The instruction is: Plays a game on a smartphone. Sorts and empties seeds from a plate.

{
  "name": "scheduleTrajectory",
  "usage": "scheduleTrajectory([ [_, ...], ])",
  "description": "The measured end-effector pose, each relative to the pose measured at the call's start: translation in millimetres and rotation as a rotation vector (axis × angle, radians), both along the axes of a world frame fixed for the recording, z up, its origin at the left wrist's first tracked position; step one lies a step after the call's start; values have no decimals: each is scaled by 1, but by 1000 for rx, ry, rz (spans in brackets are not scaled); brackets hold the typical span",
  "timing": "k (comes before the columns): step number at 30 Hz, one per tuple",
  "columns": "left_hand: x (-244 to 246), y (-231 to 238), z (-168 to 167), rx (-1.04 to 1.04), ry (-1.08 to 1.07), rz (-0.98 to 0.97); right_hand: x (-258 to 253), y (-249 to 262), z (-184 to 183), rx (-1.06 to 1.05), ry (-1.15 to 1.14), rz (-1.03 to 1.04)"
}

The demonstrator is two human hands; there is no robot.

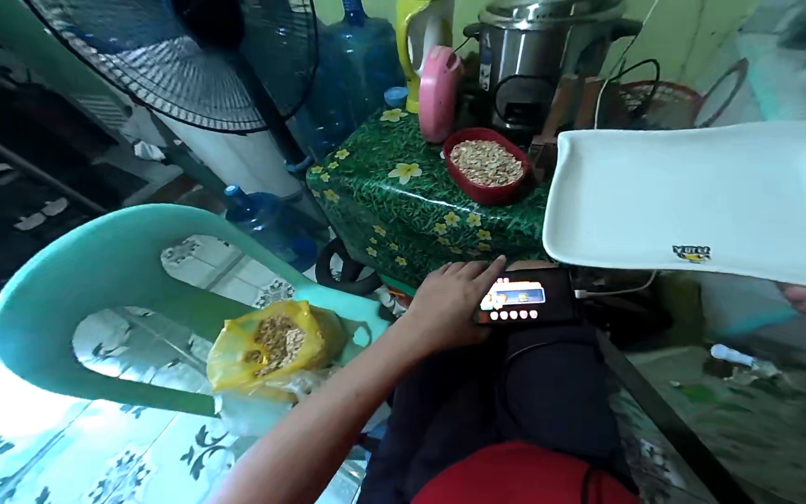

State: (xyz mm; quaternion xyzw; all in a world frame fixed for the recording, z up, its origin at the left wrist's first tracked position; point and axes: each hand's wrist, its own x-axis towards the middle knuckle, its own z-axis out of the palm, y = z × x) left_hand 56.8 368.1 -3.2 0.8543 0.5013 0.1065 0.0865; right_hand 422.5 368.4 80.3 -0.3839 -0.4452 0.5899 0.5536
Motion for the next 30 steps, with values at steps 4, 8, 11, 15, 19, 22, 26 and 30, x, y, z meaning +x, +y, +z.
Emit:
scheduleTrajectory([
  [4, -1, -2, 7, 1, 3, -11, 13, -12, -4, -104, -126, 69],
  [8, -10, 0, 16, 56, -56, -44, -3, -30, -12, -246, -351, 226],
  [11, -20, 12, 26, 129, -52, -13, -10, -42, -44, -259, -321, 430],
  [15, -36, 26, 40, 231, -61, -4, -29, -51, -86, -293, -206, 529],
  [19, -39, 30, 55, 351, -69, -20, -56, -50, -105, -384, -179, 520],
  [22, -36, 25, 69, 405, -80, -18, -75, -64, -109, -402, -250, 534],
  [26, -28, 13, 75, 407, -155, -17, -82, -81, -117, -205, -747, 516],
  [30, -16, -4, 69, 343, -205, -25, -58, -59, -109, 317, -1040, 166],
])
